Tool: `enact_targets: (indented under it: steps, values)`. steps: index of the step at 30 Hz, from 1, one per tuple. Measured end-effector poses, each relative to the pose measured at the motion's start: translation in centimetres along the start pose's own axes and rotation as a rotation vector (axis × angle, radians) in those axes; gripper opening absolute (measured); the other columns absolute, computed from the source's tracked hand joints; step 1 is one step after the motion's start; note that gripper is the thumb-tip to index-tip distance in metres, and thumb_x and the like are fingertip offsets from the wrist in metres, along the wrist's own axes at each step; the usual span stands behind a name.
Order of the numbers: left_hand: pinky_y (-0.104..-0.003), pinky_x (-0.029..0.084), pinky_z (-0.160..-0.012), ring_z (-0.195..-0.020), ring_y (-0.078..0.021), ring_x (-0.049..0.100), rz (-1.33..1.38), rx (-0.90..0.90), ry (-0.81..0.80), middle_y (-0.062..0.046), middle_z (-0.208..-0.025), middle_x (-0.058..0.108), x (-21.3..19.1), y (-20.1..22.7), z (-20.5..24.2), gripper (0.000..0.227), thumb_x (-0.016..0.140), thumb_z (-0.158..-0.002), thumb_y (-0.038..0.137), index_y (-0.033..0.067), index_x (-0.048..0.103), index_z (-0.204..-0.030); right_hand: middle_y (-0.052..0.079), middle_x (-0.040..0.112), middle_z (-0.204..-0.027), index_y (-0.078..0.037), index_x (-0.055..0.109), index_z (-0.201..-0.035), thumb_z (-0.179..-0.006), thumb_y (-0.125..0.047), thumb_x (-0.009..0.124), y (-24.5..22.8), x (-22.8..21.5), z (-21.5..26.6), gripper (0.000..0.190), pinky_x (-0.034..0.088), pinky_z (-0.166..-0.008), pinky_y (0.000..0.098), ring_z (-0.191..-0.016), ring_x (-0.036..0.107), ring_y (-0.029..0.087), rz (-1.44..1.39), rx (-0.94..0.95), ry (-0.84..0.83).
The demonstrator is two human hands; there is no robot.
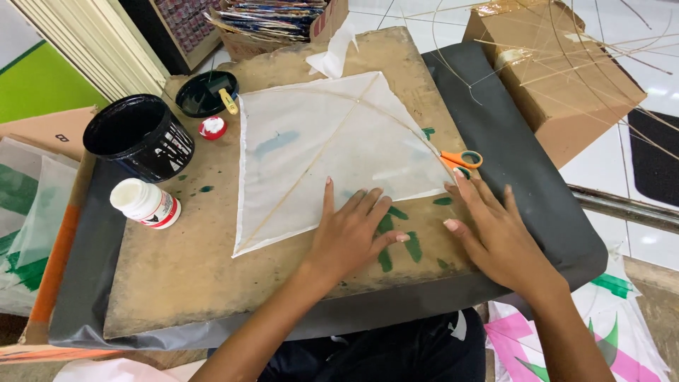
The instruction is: Applying glue to the edges of a kite and folding the paper over the frame to secure it.
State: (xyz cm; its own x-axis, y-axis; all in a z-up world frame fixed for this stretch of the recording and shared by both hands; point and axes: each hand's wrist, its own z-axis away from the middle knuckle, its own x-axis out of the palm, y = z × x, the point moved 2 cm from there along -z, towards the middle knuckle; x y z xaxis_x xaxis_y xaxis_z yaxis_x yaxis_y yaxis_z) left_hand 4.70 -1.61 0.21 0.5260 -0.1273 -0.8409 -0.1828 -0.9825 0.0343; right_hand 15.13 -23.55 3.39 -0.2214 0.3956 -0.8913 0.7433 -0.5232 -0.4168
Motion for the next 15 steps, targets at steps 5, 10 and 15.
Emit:
enact_targets:
  steps: [5, 10, 15]
  values:
    - [-0.077, 0.018, -0.112, -0.115, -0.0292, 0.062, 0.017, -0.084, -0.131, -0.010, -0.122, 0.066, 0.3, 0.1, -0.5, 0.069, 0.037, -0.098, 0.066, 0.0134, 0.047, -0.141, 0.011, 0.049, -0.152, -0.012, 0.026, -0.159, -0.098, -0.034, 0.050, -0.5, 0.8, -0.5, 0.069, 0.018, -0.118, 0.0618, -0.147, 0.034, 0.033, 0.022, 0.003, 0.026]
    - [-0.081, 0.007, -0.114, -0.140, -0.0356, 0.045, 0.059, -0.079, -0.359, -0.012, -0.151, 0.049, 0.6, 0.6, -0.9, 0.073, 0.024, -0.099, 0.068, 0.0227, 0.043, -0.152, 0.013, 0.059, -0.143, -0.016, 0.034, -0.160, -0.098, -0.035, 0.056, -1.0, 1.5, -0.5, 0.069, 0.007, -0.113, 0.0778, -0.149, 0.029, 0.042, 0.160, -0.042, 0.070]
    - [-0.081, 0.014, -0.113, -0.141, -0.0322, 0.046, -0.022, -0.021, -0.318, -0.008, -0.152, 0.049, 2.7, 0.8, -0.8, 0.072, 0.028, -0.097, 0.071, 0.0248, 0.055, -0.145, -0.001, 0.064, -0.138, -0.022, 0.034, -0.160, -0.101, -0.042, 0.048, -2.0, 1.7, -0.7, 0.064, -0.002, -0.113, 0.0784, -0.151, 0.029, 0.031, 0.227, -0.058, 0.023]
